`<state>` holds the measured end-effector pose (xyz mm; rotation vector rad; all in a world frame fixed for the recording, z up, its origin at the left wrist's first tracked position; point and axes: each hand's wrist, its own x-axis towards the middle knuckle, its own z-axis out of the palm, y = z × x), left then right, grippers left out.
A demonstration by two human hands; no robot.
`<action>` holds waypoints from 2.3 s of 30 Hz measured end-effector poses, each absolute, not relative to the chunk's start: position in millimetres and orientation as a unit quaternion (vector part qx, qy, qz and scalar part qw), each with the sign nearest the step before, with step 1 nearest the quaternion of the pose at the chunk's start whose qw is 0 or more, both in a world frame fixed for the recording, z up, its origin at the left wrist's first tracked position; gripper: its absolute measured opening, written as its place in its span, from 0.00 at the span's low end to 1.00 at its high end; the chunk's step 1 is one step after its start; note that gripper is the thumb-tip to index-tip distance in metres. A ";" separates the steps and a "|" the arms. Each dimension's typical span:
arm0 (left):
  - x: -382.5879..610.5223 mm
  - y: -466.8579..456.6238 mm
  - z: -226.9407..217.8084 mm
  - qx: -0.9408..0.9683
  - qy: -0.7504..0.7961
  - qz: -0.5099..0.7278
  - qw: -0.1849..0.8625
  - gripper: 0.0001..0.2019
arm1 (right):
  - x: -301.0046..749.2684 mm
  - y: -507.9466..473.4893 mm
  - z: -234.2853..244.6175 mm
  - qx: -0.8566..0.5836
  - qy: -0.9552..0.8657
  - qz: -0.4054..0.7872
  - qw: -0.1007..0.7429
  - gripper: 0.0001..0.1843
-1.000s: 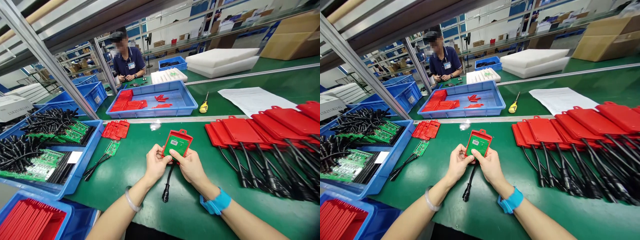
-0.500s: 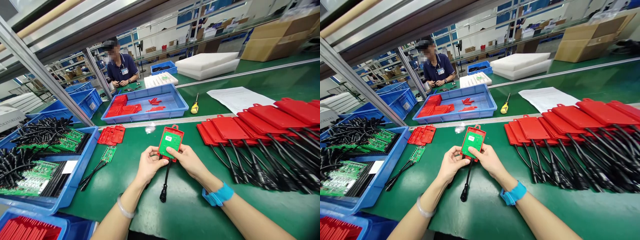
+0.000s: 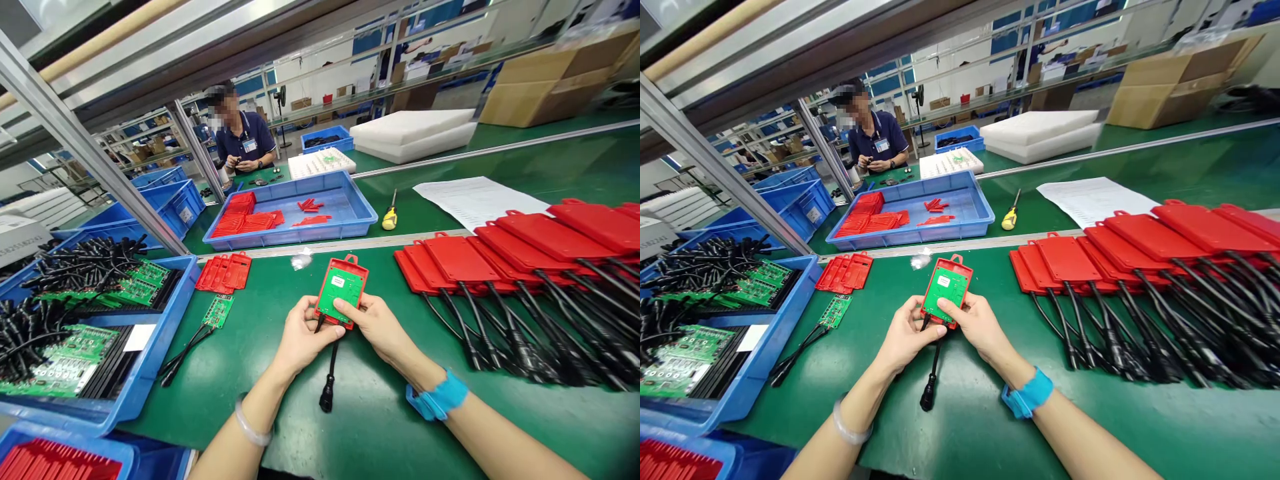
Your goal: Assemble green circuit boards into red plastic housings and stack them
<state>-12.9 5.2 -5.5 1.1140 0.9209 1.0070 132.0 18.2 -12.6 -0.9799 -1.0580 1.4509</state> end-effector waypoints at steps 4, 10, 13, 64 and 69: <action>-7.0 2.7 -9.2 0.507 0.422 0.433 0.613 0.19 | 128.0 17.0 -13.9 -0.395 -0.418 0.621 0.533 0.21; -7.9 2.0 -8.6 0.543 0.430 0.436 0.575 0.17 | 128.7 15.6 -15.3 -0.416 -0.421 0.617 0.520 0.23; -14.2 5.3 -3.7 0.493 0.393 0.414 0.657 0.20 | 129.1 14.3 -13.8 -0.399 -0.455 0.620 0.499 0.24; -25.4 29.0 -21.9 0.379 0.425 0.524 0.634 0.26 | 134.4 44.6 -11.5 -0.429 -0.622 0.542 0.366 0.23; -18.6 31.0 -24.9 0.340 0.440 0.514 0.653 0.26 | 124.9 126.5 20.3 -0.473 -0.755 0.321 0.322 0.17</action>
